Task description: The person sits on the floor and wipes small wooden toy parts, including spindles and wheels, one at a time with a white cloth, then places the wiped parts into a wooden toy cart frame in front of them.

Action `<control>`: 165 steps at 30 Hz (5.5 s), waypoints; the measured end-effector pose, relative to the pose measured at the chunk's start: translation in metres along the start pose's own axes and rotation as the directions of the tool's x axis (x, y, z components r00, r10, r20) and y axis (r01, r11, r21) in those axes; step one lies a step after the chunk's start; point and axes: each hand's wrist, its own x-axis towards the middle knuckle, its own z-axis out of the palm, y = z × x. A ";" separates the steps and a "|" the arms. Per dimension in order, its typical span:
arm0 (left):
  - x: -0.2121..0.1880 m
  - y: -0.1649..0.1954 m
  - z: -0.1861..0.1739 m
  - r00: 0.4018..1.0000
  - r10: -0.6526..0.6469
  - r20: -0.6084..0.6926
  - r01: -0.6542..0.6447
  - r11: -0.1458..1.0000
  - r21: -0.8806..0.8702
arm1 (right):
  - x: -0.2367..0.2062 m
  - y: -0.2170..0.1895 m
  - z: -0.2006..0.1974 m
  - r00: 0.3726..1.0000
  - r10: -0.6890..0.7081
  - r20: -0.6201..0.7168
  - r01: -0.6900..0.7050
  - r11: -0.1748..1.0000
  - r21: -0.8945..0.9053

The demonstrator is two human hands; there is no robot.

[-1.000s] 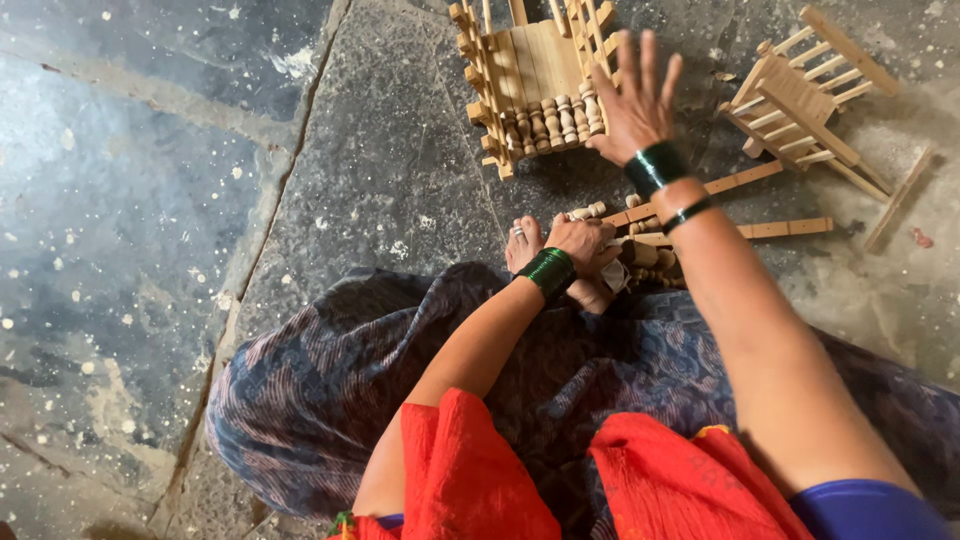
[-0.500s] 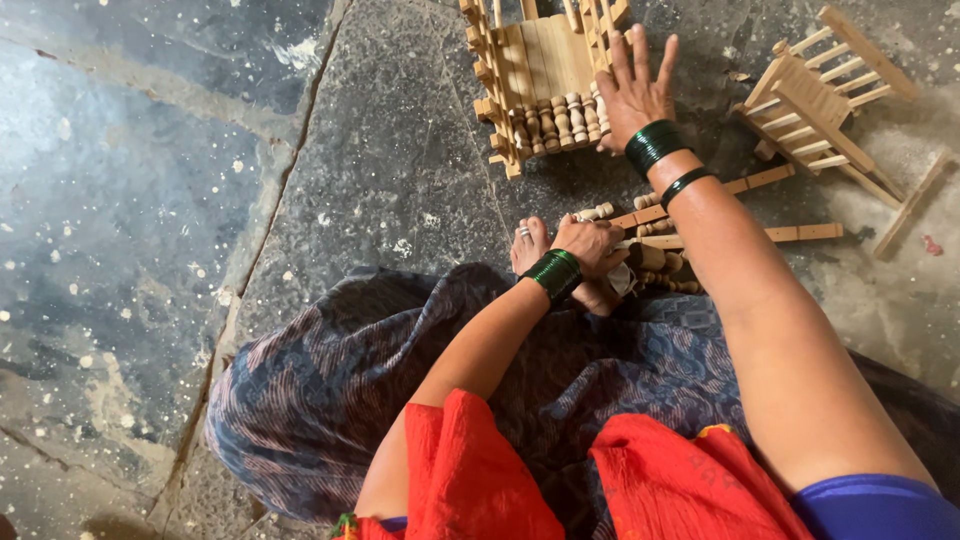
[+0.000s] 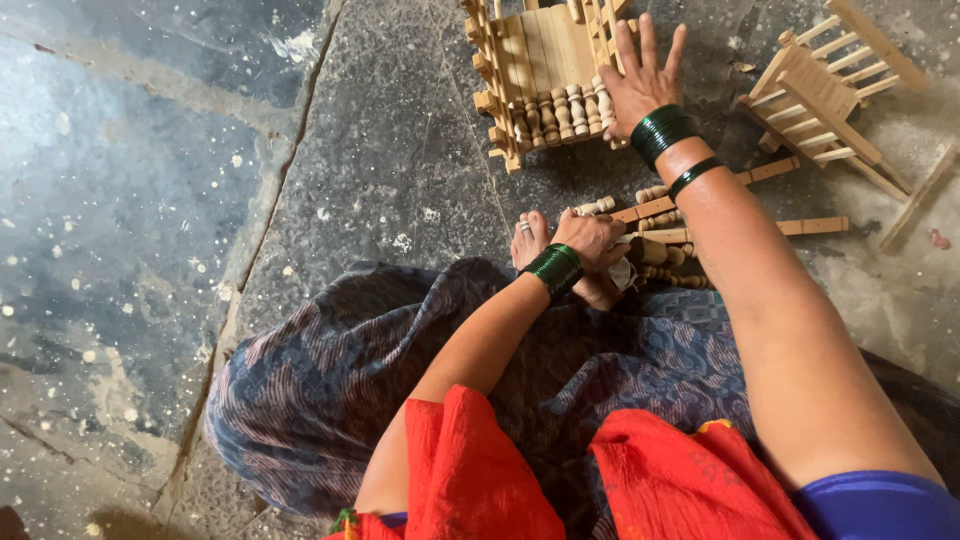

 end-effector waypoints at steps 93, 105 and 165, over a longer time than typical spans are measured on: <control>0.010 -0.033 -0.183 0.813 -0.400 -0.423 -0.037 0.689 -0.724 | -0.120 -0.060 -0.118 0.695 0.196 -0.692 0.520 0.527 0.672; 0.008 -0.044 -0.195 0.953 -0.230 -0.199 -0.231 -0.124 -0.965 | -0.110 -0.057 -0.101 0.746 0.177 -0.642 0.600 0.242 0.763; 0.015 -0.029 -0.119 0.974 -0.116 -0.195 -0.226 -0.400 -0.889 | -0.119 -0.060 -0.097 0.906 0.129 -0.403 0.399 -0.578 0.712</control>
